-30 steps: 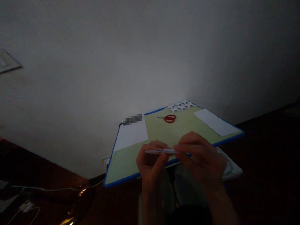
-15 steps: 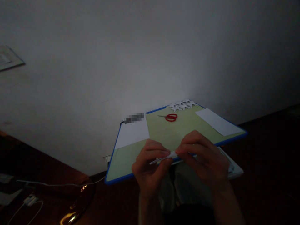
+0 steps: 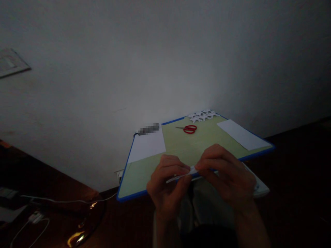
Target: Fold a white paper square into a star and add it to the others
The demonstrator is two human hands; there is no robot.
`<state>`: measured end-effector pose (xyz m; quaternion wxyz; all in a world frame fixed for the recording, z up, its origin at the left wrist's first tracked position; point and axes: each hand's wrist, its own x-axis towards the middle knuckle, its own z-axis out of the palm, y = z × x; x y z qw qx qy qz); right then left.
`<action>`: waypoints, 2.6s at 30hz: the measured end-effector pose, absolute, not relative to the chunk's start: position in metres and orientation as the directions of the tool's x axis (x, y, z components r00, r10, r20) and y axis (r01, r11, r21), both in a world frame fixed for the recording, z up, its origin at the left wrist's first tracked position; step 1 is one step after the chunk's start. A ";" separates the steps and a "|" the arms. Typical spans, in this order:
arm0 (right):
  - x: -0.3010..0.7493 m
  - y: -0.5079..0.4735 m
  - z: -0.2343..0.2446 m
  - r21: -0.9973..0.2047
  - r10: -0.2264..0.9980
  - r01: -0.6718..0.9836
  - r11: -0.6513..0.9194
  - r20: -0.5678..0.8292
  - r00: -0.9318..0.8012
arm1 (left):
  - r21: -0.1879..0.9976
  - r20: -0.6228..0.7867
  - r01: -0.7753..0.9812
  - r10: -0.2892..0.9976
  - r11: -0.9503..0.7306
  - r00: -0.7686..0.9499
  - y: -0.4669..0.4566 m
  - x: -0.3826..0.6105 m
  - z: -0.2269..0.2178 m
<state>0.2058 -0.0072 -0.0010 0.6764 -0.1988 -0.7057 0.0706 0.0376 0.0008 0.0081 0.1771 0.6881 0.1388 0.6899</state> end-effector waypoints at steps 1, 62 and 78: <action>0.206 -0.007 -0.001 -0.369 0.377 0.185 0.911 0.926 -0.009 | 0.434 0.901 -0.058 0.435 -0.899 0.006 0.001 0.038 0.008; 0.195 -0.006 0.004 -0.620 0.586 0.035 0.784 0.757 0.288 | 0.679 0.724 -0.090 0.685 -0.729 -0.084 0.005 0.054 -0.001; 0.199 0.001 -0.005 -0.608 0.589 0.034 0.793 0.781 0.209 | 0.856 0.477 -0.206 0.878 -0.473 -0.036 0.016 0.046 -0.009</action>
